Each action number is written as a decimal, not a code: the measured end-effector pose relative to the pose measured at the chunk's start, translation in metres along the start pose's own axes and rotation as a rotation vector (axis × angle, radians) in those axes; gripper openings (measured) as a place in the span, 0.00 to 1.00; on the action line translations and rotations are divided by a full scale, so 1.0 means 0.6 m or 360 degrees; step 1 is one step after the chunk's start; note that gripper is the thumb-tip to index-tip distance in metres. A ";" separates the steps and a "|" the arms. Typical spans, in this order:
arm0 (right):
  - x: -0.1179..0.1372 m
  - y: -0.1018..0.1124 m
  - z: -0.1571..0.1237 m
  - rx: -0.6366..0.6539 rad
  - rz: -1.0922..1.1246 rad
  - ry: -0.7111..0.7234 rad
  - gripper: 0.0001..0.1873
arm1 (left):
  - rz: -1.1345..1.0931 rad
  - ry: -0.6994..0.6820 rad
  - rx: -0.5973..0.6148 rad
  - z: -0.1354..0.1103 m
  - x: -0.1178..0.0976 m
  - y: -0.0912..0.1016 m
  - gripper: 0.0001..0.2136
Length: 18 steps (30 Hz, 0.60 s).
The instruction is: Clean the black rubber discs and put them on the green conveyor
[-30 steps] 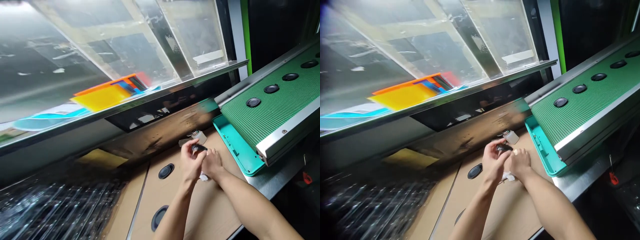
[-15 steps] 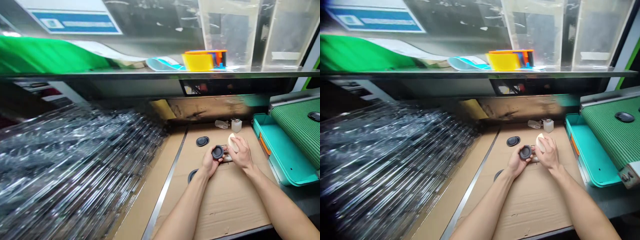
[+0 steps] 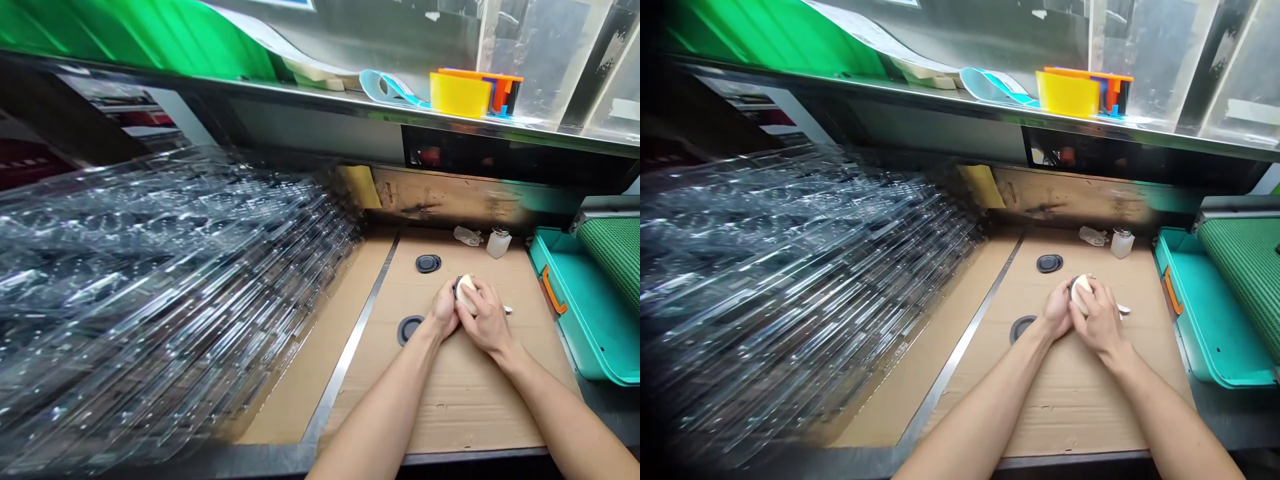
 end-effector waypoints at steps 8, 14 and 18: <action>-0.011 -0.020 0.011 0.0053 -0.0276 -0.0169 0.21 | -0.0090 0.0054 -0.0088 0.001 0.011 0.013 0.18; 0.009 -0.025 0.006 0.0178 -0.0271 -0.0103 0.20 | -0.0082 0.0174 -0.0092 0.003 0.013 0.018 0.18; 0.005 -0.025 0.010 0.0168 -0.0307 -0.0146 0.21 | -0.0043 0.0184 -0.0150 0.002 0.007 0.024 0.17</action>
Point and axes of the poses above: each hand's wrist, its own z-axis towards the middle knuckle, its own y-axis out of the back of the hand, x = y × z, the point moved 8 cm from there along z, towards the middle knuckle, and after that the axes turned 8 degrees about -y, right-handed, at the moved point
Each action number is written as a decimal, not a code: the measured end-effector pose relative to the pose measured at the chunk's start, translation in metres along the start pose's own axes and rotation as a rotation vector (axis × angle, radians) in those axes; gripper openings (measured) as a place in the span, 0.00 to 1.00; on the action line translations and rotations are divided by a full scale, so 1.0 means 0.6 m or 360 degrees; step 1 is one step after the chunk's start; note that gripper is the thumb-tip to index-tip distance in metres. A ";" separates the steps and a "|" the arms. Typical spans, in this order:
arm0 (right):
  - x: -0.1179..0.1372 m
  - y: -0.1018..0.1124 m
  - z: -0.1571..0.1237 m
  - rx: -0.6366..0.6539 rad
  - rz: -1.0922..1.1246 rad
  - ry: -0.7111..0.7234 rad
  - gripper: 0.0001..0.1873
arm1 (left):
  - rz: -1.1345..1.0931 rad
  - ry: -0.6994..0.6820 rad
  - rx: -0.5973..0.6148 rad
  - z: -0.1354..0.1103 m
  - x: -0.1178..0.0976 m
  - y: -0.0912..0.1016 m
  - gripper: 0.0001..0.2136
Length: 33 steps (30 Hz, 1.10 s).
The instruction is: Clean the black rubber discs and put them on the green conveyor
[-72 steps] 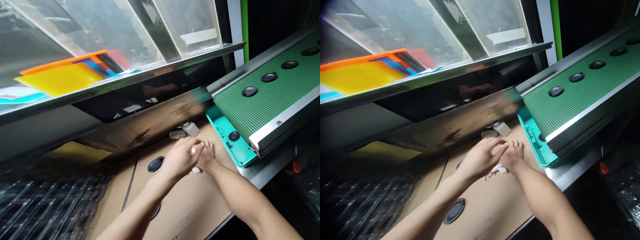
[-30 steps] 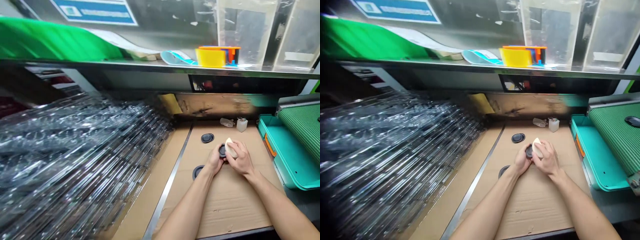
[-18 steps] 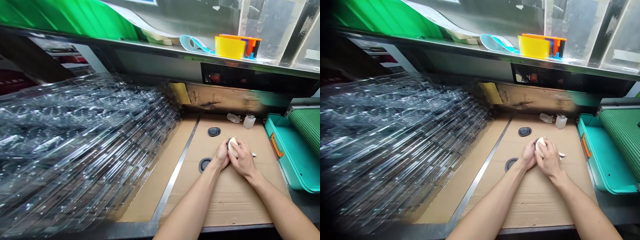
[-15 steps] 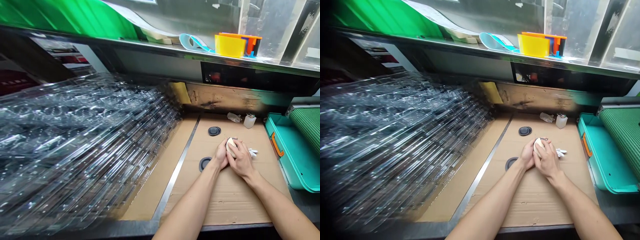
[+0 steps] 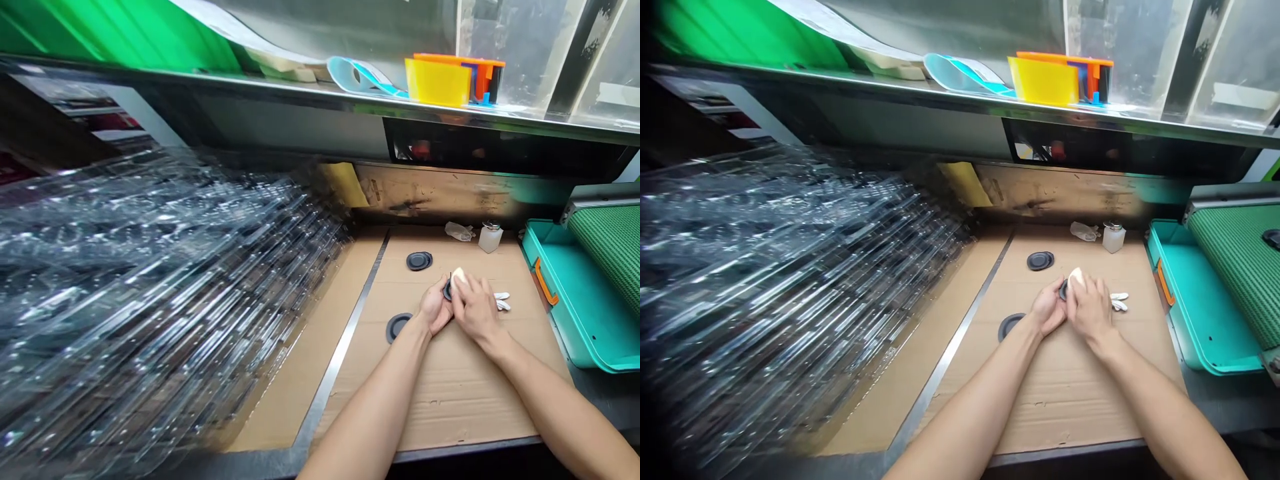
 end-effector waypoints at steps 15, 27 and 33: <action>-0.010 -0.002 -0.001 0.0098 -0.0009 -0.0134 0.21 | 0.0227 -0.0076 -0.0075 -0.004 -0.012 0.014 0.17; 0.013 -0.016 -0.014 0.0153 -0.0020 0.0099 0.22 | 0.0112 -0.0014 -0.0075 0.001 -0.009 0.015 0.19; -0.063 0.012 0.020 -0.0140 0.0060 -0.0185 0.22 | 0.0138 -0.0073 -0.0032 -0.001 -0.017 0.009 0.21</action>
Point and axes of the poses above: each hand's wrist, its own z-axis towards the middle knuckle, its own y-axis out of the back of the hand, x = y × z, the point moved 8 cm from there along z, towards the middle knuckle, and after that the axes turned 8 degrees about -y, right-handed, at the moved point
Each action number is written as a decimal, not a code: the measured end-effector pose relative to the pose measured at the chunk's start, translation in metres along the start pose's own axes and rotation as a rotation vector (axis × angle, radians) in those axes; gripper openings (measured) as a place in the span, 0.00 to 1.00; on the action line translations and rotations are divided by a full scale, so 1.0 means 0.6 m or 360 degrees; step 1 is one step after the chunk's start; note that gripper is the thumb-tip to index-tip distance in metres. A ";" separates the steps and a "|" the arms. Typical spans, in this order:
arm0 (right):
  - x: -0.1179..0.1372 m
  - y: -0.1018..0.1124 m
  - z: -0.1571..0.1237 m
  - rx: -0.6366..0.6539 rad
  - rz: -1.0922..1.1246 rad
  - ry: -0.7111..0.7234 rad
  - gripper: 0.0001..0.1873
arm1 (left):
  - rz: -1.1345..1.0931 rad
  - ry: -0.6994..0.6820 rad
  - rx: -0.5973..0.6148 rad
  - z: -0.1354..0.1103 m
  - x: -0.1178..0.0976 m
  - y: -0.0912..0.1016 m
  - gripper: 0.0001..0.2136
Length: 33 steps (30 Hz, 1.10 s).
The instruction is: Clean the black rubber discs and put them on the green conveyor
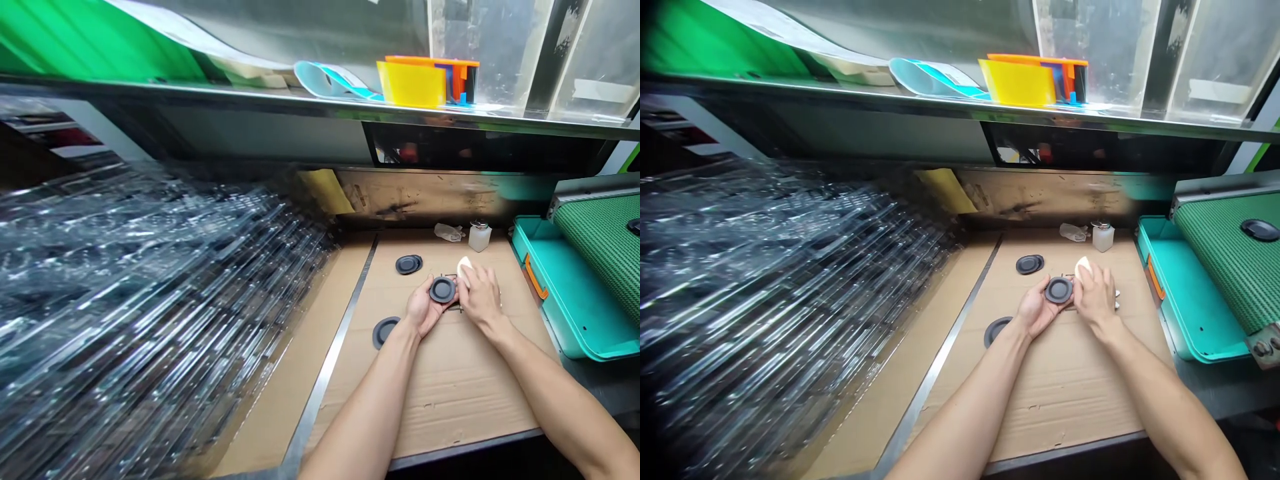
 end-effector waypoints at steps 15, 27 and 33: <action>0.000 -0.016 -0.011 0.0582 0.0399 0.0062 0.29 | -0.0053 -0.0157 0.0105 0.010 -0.002 -0.006 0.16; 0.019 0.000 -0.018 0.0790 0.0249 0.0325 0.22 | 0.0015 -0.0162 0.0062 0.009 0.008 -0.005 0.17; 0.020 -0.013 -0.020 0.0693 0.0173 0.0336 0.30 | 0.0059 -0.0177 0.0071 0.010 0.008 -0.006 0.17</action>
Point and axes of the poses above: each hand's wrist, its own z-axis towards the middle knuckle, its own y-axis out of the back of the hand, x = y × z, the point moved 8 cm from there along z, towards the middle knuckle, and after that the axes turned 8 degrees about -y, right-handed, at the moved point
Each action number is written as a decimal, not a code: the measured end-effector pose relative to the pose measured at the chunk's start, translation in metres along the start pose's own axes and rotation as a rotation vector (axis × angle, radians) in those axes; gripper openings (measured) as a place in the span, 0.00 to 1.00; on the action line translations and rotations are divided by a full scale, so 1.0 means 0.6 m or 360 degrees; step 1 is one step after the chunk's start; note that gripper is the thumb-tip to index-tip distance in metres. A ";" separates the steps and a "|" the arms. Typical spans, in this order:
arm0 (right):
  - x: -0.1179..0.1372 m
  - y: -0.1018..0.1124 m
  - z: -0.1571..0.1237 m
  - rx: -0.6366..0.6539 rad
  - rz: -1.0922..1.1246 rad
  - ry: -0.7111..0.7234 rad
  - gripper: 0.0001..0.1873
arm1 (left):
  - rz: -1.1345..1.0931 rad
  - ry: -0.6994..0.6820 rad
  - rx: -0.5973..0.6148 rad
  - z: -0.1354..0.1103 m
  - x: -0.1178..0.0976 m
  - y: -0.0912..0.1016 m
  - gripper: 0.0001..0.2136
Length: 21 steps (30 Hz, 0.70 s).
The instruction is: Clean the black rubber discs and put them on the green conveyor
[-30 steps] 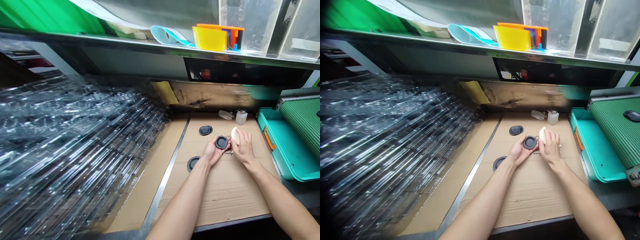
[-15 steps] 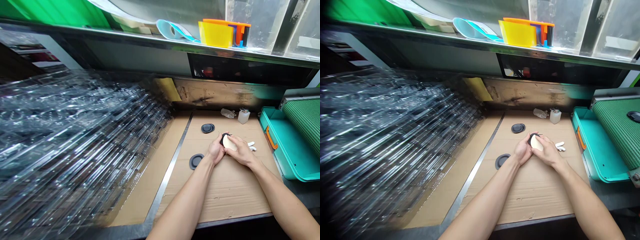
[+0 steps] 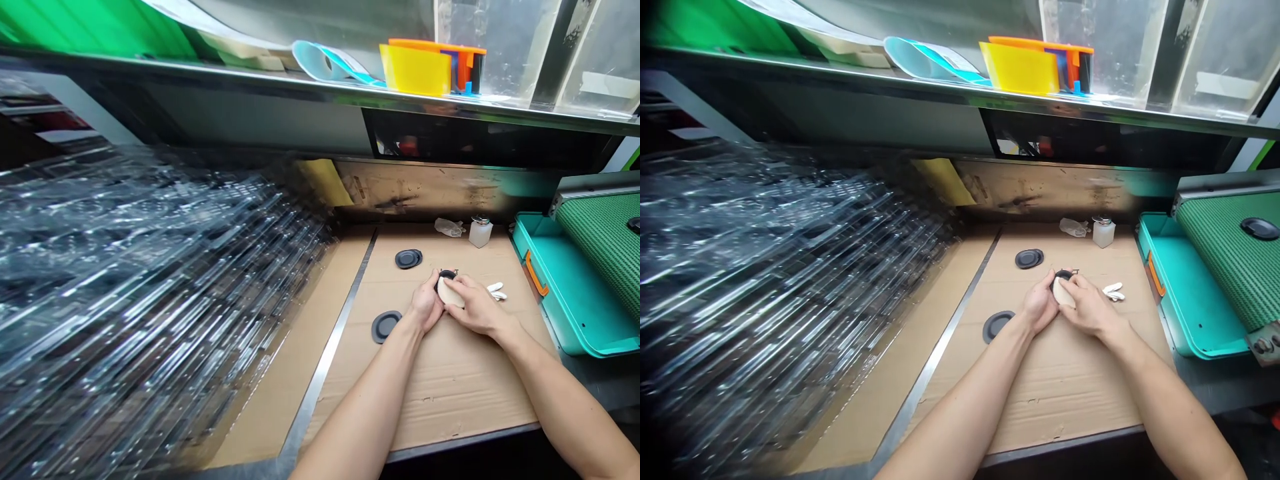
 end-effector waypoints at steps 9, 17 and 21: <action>-0.005 0.010 0.007 -0.0195 0.0078 -0.0112 0.31 | 0.0001 0.0066 -0.0028 0.000 0.006 -0.001 0.16; -0.124 0.086 -0.002 -0.0579 -0.0316 -0.0742 0.31 | 0.0030 0.0120 -0.0026 -0.005 0.005 0.003 0.19; -0.166 0.092 -0.001 -0.0458 -0.0467 -0.0859 0.24 | -0.0035 0.0117 -0.0031 -0.007 -0.003 -0.002 0.19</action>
Point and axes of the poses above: each hand's wrist, its own z-axis towards the middle knuckle, its own y-axis out of the back of the hand, x = y × z, the point moved 8 cm from there along z, towards the middle knuckle, and after that the axes turned 8 degrees about -y, right-handed, at the moved point
